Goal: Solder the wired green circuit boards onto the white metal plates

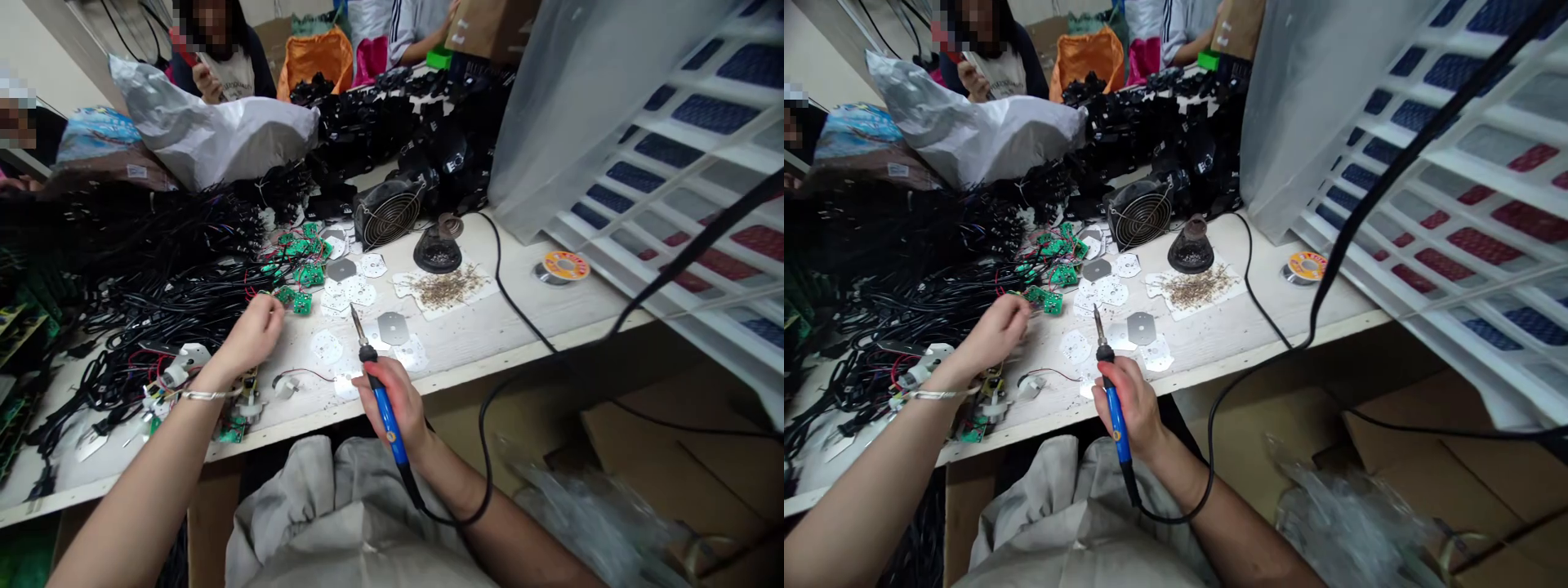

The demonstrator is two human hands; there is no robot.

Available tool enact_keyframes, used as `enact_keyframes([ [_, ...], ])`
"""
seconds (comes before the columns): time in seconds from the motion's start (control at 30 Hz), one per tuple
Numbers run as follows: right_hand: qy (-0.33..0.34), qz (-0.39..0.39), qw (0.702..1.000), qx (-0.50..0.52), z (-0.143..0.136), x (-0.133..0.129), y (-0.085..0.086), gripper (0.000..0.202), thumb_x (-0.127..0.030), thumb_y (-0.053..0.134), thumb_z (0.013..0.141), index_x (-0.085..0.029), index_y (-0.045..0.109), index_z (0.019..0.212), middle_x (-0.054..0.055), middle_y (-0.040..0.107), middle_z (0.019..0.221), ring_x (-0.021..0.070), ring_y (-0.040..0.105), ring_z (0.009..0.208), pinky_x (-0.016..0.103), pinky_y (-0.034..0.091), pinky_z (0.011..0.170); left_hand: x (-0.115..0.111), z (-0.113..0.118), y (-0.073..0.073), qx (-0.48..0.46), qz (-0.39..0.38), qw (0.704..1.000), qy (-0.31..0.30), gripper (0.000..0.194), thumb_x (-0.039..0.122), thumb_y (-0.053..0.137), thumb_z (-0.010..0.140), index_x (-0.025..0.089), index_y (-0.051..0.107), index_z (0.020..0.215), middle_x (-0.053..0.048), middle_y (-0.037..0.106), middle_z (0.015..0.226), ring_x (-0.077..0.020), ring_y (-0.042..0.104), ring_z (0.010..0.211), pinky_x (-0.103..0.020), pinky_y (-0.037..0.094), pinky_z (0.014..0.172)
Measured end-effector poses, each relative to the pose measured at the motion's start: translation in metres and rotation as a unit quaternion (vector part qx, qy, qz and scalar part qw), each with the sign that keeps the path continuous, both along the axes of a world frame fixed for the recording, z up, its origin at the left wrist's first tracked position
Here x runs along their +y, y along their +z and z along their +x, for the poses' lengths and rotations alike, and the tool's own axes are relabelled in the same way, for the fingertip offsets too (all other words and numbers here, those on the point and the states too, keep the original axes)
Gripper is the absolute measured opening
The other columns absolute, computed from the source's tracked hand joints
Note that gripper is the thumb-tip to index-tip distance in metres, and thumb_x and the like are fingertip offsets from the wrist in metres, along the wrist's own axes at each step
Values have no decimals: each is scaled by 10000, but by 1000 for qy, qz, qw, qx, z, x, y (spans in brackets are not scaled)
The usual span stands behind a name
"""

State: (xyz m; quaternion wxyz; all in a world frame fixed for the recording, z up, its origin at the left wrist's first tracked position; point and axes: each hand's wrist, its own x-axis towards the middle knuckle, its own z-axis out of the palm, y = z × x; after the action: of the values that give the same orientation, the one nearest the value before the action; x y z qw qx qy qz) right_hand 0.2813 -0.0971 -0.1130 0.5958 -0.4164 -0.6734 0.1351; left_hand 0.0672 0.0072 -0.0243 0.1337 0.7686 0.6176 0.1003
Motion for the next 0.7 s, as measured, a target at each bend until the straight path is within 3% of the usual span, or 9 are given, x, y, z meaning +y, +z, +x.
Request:
enact_keyframes([
  [0.07, 1, -1, 1000, -8, 0, 0, 0, 324, -139, 519, 895, -224, 487, 1206, 65, 638, 914, 169, 684, 774, 259, 592, 656, -8, -5, 5, -216, -23, 975, 50, 223, 385, 410, 886, 187, 490, 824, -11, 592, 672, -123, 546, 542, -241, 446, 517],
  [0.13, -3, -3, 1000, -19, 0, 0, 1, 326, -137, 513, 895, -221, 484, 1208, 66, 636, 911, 170, 685, 766, 267, 594, 655, -17, -3, 10, -346, -68, 932, 79, 220, 405, 499, 835, 191, 490, 786, 14, 590, 629, -89, 493, 464, -200, 374, 440],
  [0.27, 1, -12, 1000, -15, -1, -1, 1, 329, -123, 504, 895, -224, 484, 1208, 69, 631, 955, 148, 685, 726, 260, 595, 656, -31, 9, 17, -439, -140, 879, 124, 190, 334, 619, 718, 167, 536, 683, 37, 550, 504, -59, 433, 371, -167, 304, 371],
  [0.43, -6, -21, 999, -36, -2, -1, 3, 327, -131, 506, 897, -227, 479, 1209, 62, 653, 911, 172, 682, 789, 277, 592, 680, -36, 18, 17, -493, -161, 839, 163, 186, 304, 664, 609, 144, 575, 638, -11, 644, 592, -49, 442, 344, -165, 307, 329],
  [0.5, -7, -26, 998, -52, -2, -1, 4, 324, -138, 510, 899, -229, 478, 1208, 55, 657, 878, 178, 676, 804, 272, 586, 666, -35, 19, 15, -487, -146, 844, 170, 172, 304, 649, 598, 151, 572, 614, 4, 614, 530, -62, 457, 348, -174, 350, 347],
  [0.6, -10, -35, 998, -56, -2, -1, 5, 297, -156, 514, 904, -230, 494, 1191, 57, 647, 898, 176, 672, 808, 275, 585, 677, -37, 18, 8, -393, -41, 905, 161, 131, 289, 623, 638, 159, 610, 649, 12, 602, 508, -102, 542, 430, -201, 445, 436],
  [0.7, -11, -50, 997, -57, -2, -2, 6, 269, -169, 514, 907, -227, 510, 1170, 60, 640, 913, 175, 669, 801, 285, 587, 700, -42, 14, -4, -232, 104, 965, 58, 150, 278, 587, 741, 159, 674, 717, -20, 668, 627, -125, 608, 552, -232, 507, 565],
])
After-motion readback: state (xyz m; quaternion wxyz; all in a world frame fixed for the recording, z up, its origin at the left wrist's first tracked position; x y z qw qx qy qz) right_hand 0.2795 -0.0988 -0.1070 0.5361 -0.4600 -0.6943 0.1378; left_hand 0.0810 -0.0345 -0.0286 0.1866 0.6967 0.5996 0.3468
